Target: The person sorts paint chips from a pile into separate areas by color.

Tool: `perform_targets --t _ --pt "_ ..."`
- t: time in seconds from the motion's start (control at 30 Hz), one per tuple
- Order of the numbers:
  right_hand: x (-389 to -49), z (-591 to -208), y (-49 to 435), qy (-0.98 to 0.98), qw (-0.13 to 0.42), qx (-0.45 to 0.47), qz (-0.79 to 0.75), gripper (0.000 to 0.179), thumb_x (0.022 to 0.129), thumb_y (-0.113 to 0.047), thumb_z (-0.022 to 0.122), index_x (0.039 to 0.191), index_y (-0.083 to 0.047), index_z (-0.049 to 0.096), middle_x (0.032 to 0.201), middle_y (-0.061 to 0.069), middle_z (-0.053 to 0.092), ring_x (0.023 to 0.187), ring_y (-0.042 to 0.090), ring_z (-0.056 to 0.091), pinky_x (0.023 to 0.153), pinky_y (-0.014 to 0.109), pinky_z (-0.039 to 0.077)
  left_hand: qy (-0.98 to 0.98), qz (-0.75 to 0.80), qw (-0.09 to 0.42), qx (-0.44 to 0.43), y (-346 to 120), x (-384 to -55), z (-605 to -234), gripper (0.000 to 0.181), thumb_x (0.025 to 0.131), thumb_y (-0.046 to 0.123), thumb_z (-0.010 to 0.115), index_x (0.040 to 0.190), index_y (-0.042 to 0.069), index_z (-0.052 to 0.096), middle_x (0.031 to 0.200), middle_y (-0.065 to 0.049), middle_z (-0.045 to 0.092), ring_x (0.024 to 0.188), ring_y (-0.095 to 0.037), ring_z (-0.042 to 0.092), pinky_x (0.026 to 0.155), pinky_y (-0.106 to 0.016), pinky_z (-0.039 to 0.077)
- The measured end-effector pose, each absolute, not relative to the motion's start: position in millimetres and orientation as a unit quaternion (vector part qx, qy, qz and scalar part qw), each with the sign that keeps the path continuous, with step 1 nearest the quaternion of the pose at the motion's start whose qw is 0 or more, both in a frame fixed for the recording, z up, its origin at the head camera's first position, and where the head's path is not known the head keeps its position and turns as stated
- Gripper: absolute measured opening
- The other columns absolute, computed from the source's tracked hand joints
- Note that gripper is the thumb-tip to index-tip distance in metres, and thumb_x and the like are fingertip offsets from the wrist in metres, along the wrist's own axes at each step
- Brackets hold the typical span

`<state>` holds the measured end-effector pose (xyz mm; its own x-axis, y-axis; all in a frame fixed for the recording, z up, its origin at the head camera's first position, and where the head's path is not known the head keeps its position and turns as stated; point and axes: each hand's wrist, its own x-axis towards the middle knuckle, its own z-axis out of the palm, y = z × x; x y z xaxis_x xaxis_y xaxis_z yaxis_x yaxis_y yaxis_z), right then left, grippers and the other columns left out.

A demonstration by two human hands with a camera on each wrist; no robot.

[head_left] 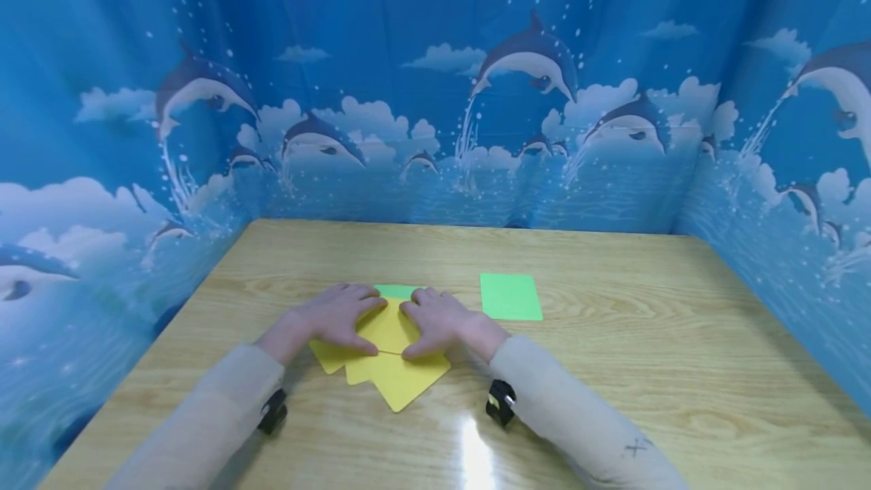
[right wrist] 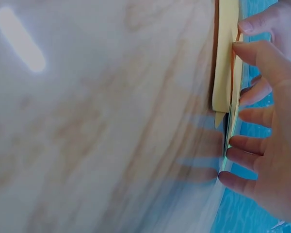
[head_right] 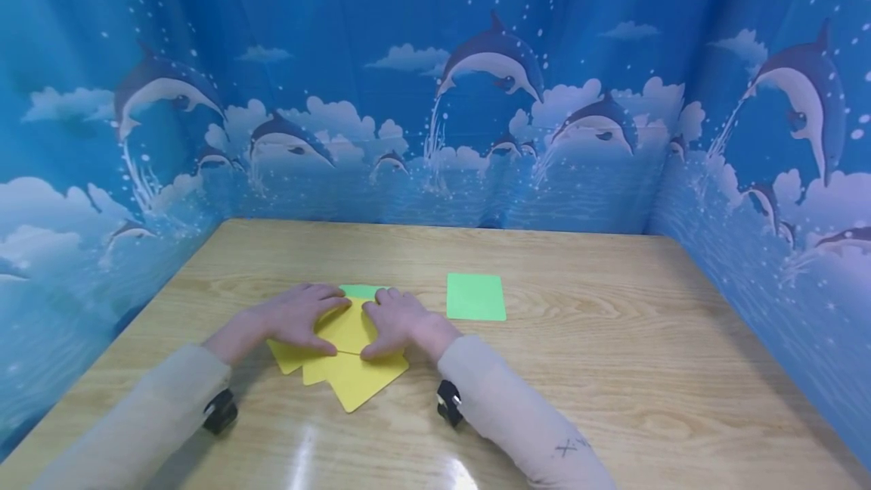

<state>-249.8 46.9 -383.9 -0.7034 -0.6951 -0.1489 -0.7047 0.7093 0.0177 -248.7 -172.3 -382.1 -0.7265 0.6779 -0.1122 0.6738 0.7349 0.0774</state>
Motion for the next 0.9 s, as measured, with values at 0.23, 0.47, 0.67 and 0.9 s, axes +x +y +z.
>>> perform_targets --t 0.23,0.47,0.67,0.9 --pt "-251.8 -383.6 49.6 0.932 0.084 -0.353 0.019 0.092 0.072 -0.067 0.061 0.139 -0.008 0.04 0.124 0.011 0.045 0.108 0.021 0.044 0.087 0.035 0.044 0.931 -0.003 0.067 0.359 -169.8 -251.1 -382.3 0.085 0.076 0.067 0.057 0.136 0.008 0.045 0.134 -0.013 0.045 0.126 -0.031 0.038 0.105 -0.05 0.025" --pt "-253.5 -381.5 49.1 0.935 0.081 -0.345 0.021 0.092 0.071 -0.068 0.061 0.137 -0.007 0.042 0.121 0.011 0.046 0.104 0.021 0.045 0.087 0.035 0.043 0.932 0.004 0.064 0.356 -168.5 -251.0 -383.2 0.083 0.076 0.066 0.057 0.135 0.01 0.047 0.128 -0.012 0.047 0.12 -0.03 0.042 0.103 -0.048 0.028" --pt "-254.9 -381.2 47.9 0.934 0.083 -0.346 0.027 0.094 0.07 -0.069 0.062 0.137 -0.007 0.042 0.121 0.01 0.046 0.104 0.02 0.045 0.09 0.034 0.042 0.931 0.01 0.06 0.359 -169.8 -250.3 -385.1 0.084 0.076 0.067 0.057 0.136 0.009 0.046 0.13 -0.014 0.045 0.12 -0.033 0.041 0.102 -0.048 0.03" --pt "-256.1 -382.4 47.6 0.935 0.083 -0.344 0.014 0.093 0.07 -0.067 0.064 0.138 -0.007 0.041 0.122 0.01 0.046 0.104 0.019 0.045 0.088 0.032 0.043 0.931 0.018 0.059 0.358 -171.0 -250.8 -387.3 0.085 0.077 0.065 0.057 0.136 0.006 0.045 0.135 -0.017 0.044 0.125 -0.035 0.039 0.104 -0.051 0.028"
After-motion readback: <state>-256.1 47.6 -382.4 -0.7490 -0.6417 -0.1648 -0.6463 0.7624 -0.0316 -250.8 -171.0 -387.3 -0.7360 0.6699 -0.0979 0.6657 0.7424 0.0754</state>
